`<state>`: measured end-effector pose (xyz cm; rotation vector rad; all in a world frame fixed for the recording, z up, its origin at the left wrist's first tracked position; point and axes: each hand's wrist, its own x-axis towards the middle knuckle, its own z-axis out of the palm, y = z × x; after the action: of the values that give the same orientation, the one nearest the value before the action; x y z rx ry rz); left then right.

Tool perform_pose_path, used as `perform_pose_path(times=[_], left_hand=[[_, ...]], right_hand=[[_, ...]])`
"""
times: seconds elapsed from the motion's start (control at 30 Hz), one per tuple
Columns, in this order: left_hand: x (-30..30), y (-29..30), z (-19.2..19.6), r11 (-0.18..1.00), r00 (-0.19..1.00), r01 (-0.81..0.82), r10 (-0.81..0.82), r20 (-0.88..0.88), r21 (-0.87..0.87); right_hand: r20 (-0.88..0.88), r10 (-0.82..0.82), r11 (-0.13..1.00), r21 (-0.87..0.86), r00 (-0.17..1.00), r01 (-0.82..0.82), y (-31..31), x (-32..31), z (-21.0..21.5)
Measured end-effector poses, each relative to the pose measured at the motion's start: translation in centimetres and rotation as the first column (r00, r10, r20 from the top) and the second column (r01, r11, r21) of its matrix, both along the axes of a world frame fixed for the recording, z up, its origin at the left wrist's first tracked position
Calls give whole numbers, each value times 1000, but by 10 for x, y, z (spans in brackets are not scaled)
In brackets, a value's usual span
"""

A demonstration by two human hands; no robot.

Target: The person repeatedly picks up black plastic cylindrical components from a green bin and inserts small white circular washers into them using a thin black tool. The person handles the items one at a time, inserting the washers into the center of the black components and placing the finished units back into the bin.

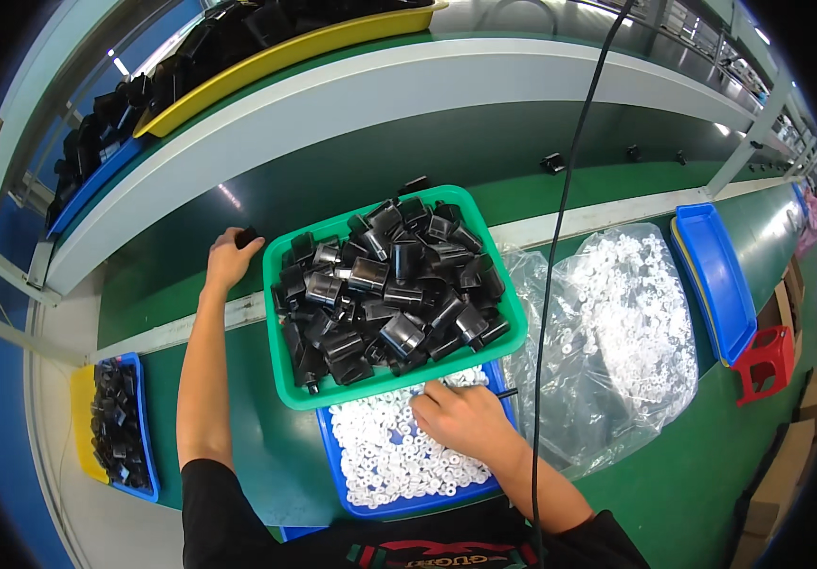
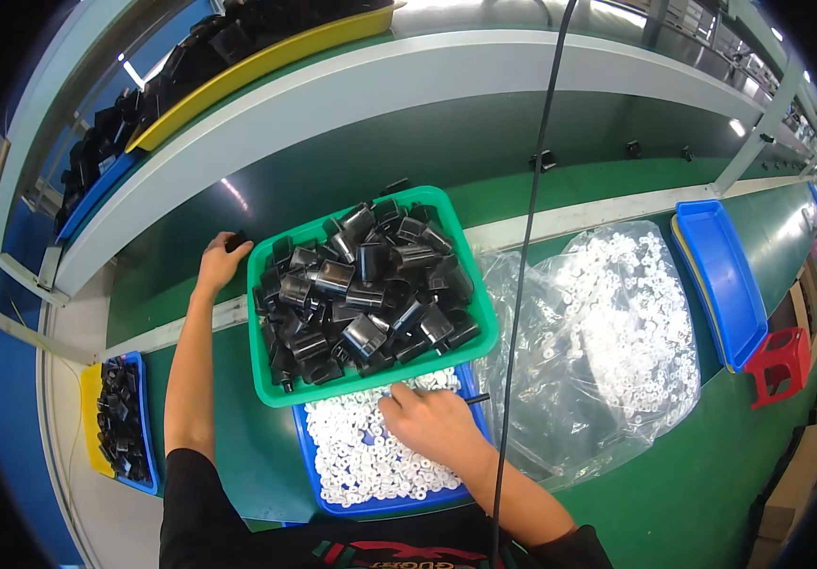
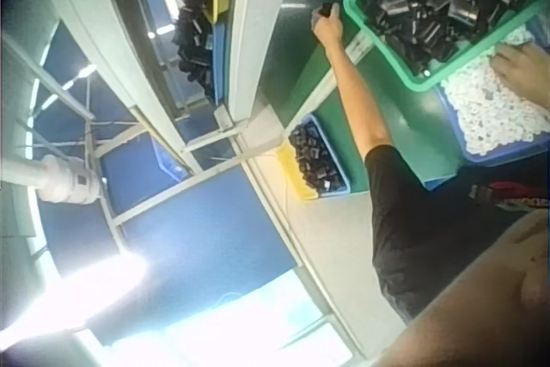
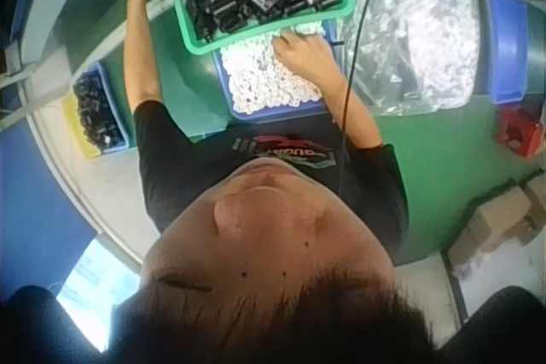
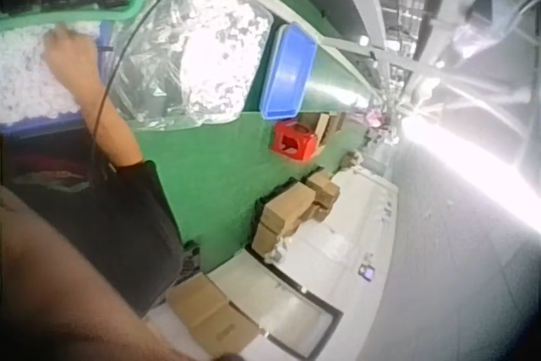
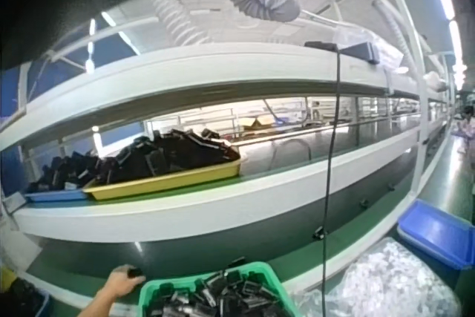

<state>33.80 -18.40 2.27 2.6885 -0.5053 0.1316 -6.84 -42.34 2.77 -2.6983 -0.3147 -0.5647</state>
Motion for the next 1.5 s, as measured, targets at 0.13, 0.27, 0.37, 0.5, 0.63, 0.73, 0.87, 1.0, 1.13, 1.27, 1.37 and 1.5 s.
perform_pose_path(times=[0.13, 0.27, 0.37, 0.5, 0.63, 0.73, 0.87, 1.0, 1.13, 1.27, 1.37, 1.5], left_hand=[[3, -41, 4, 986, 999, -18, 26, -48, 165], [-1, -45, 17, 972, 992, -34, 60, -108, 231], [-8, -40, 31, 997, 965, 46, -62, 256, 65], [-83, -88, 90, 985, 984, 172, -172, -55, -15], [-115, -105, 107, 952, 991, 103, -75, -108, 290], [-112, -108, 100, 947, 994, 79, -50, -100, 313], [-111, -112, 92, 967, 991, 67, -35, -131, 245], [-96, -106, 77, 990, 988, 37, -16, -152, 134], [-96, -99, 84, 991, 992, 10, 7, -128, 133], [-115, -92, 108, 999, 999, -32, 32, 6, 9], [-152, -86, 129, 965, 999, 41, -45, -10, -258], [-230, -51, 141, 551, 768, 147, -587, -256, -821]], right_hand=[[-20, -7, 1000, 4, 1000, 7, -3, -5, 5], [-42, -6, 1000, 9, 999, 7, -1, -5, 9], [-7, 4, 998, 55, 1000, -4, 2, -2, 8], [-11, -22, 997, 69, 1000, 23, 1, -5, 4], [5, -6, 997, 74, 1000, 6, 1, -6, 4], [0, 3, 998, 58, 1000, -3, 2, -8, 2], [23, -14, 998, 60, 1000, 12, 1, -9, 0], [49, -10, 999, 50, 999, 7, 2, -8, 1], [27, -24, 998, 66, 999, 22, 5, -8, 1], [-6, -30, 996, 79, 1000, 30, 4, -7, 2], [-29, -22, 998, 57, 999, 23, -2, -11, 0], [23, -3, 997, 79, 1000, 1, 3, -14, 0]])
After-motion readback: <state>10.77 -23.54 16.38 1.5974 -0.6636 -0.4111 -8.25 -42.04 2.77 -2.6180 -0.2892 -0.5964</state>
